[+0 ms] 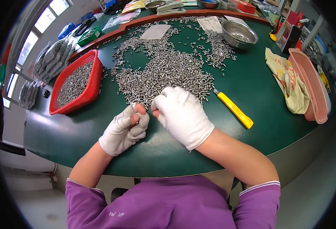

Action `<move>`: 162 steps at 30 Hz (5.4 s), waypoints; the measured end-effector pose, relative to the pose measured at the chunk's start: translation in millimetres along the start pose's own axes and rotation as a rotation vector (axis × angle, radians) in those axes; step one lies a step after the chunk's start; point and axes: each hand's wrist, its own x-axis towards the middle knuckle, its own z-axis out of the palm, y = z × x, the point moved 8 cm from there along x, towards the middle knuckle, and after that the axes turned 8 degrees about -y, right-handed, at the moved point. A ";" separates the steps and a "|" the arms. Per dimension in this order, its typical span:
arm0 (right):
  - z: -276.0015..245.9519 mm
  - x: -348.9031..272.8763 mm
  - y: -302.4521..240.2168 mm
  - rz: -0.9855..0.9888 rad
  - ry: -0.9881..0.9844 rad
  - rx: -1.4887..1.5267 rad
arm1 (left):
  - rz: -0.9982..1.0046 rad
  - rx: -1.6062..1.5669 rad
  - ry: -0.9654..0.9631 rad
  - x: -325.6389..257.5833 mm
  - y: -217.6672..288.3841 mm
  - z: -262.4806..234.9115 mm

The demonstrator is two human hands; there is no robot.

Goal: Inspecting and sorting small metal components on a workbench using a craft knife.

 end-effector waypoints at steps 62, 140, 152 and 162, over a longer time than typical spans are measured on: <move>-9.0 3.4 -2.9 -0.118 0.004 0.158 | -0.011 0.183 0.201 -3.2 0.3 -9.8; -18.5 2.5 -8.7 -0.233 0.147 0.124 | -0.040 0.026 0.104 -4.0 -6.6 -8.5; -21.5 4.5 -1.8 -0.151 0.148 -0.114 | -0.019 0.099 0.145 -3.7 -2.9 -6.4; 3.8 6.2 1.5 -0.133 0.037 -0.182 | 0.008 0.005 0.106 -1.2 -1.3 -8.1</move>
